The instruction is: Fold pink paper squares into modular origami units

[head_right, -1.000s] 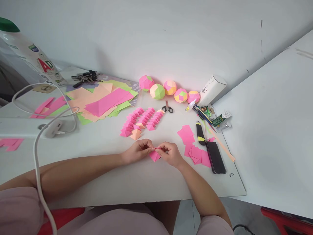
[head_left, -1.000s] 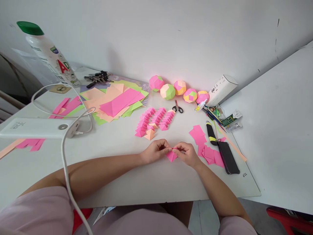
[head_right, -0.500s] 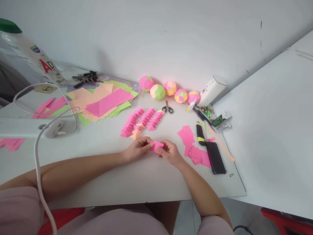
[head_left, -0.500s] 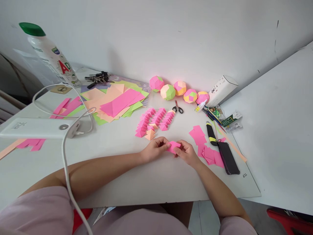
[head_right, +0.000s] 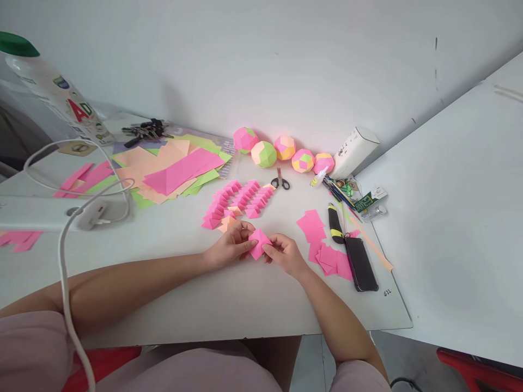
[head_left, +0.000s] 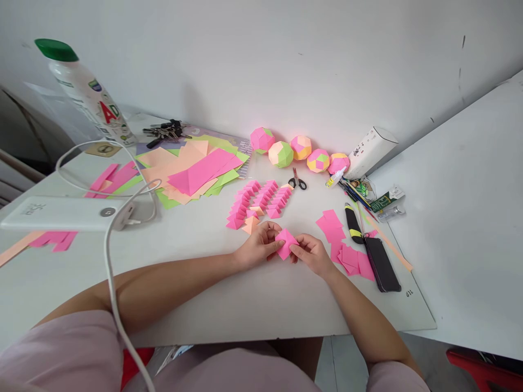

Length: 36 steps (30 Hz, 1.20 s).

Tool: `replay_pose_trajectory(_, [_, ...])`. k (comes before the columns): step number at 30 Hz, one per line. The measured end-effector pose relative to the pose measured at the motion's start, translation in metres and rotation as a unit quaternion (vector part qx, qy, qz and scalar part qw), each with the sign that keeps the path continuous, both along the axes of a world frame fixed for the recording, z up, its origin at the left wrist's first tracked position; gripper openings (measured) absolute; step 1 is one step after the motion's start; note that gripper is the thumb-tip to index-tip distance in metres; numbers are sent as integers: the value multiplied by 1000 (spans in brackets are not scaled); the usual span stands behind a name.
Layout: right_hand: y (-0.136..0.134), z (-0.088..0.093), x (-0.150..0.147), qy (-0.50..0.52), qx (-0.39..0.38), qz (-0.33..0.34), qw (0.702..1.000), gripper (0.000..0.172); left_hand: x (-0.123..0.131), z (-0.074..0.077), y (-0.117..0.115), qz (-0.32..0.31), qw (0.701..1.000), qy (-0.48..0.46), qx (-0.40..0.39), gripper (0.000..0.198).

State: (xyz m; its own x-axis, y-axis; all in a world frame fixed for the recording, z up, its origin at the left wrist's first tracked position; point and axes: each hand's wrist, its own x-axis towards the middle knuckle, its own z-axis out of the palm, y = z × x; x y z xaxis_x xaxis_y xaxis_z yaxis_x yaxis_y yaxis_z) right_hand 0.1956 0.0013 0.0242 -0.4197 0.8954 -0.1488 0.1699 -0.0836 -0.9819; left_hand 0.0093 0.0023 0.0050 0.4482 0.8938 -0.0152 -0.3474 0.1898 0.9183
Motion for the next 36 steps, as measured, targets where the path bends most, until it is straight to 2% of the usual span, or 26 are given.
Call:
replay_pose_trajectory(3, [2,-3,2,29,21,-25,999,24,0,-3,0,-22,1000,1,12,32])
replay_pose_trajectory(8, [2,-4,2,29,51,-29,998,23,-1,-6,-1,-50,997,38,34,28])
replay_pose_trajectory(21, [0,-5,3,-9,77,-33,996,24,-1,-15,-1,-35,996,68,37,33])
replay_pose_trajectory(29, [0,-4,4,-38,111,-22,993,22,-1,-12,-2,-35,995,88,40,32])
replay_pose_trajectory(36, [0,-6,5,-33,84,-25,996,22,-2,-13,-1,-35,994,89,45,29])
